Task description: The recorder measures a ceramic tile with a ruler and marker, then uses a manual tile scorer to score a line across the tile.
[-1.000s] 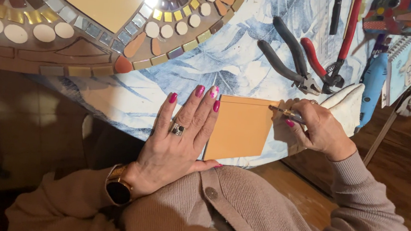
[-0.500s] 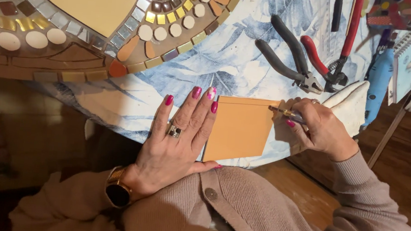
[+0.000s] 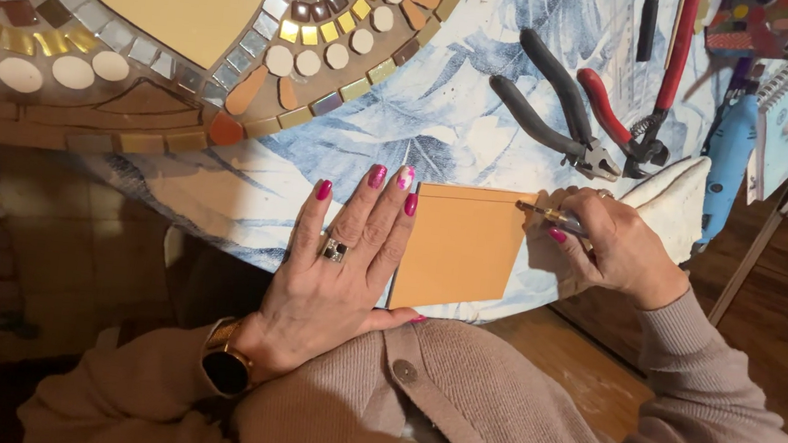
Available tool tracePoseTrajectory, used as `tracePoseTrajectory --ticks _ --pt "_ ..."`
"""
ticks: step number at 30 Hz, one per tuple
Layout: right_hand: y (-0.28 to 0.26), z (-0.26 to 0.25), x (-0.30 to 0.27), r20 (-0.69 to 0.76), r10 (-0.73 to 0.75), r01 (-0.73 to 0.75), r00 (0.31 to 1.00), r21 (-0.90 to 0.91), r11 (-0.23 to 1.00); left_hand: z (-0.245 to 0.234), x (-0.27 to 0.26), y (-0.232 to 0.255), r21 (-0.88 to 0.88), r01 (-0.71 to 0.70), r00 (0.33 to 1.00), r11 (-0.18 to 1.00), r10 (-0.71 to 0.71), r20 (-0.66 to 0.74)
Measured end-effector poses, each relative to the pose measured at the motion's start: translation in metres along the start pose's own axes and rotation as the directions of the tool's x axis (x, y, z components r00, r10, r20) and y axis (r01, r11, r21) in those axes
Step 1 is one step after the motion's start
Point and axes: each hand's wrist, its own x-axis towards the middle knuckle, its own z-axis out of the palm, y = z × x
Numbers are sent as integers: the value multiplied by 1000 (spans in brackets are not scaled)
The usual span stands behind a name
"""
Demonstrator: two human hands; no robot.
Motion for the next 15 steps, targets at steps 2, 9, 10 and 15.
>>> tracePoseTrajectory --ticks 2,9,10,15 --pt "1 1 0 -2 -4 4 1000 0 1000 -1 0 0 4 -2 1000 1000 2 8" --pt "3 3 -2 -14 -21 21 1000 -6 1000 1 -1 1 -17 -9 1000 1000 9 22" --pt "5 4 -4 -14 -19 19 1000 -6 1000 2 0 1 -18 -10 1000 1000 11 21" --pt "1 3 -1 -12 -4 4 1000 6 1000 -1 0 0 6 0 1000 1000 0 7"
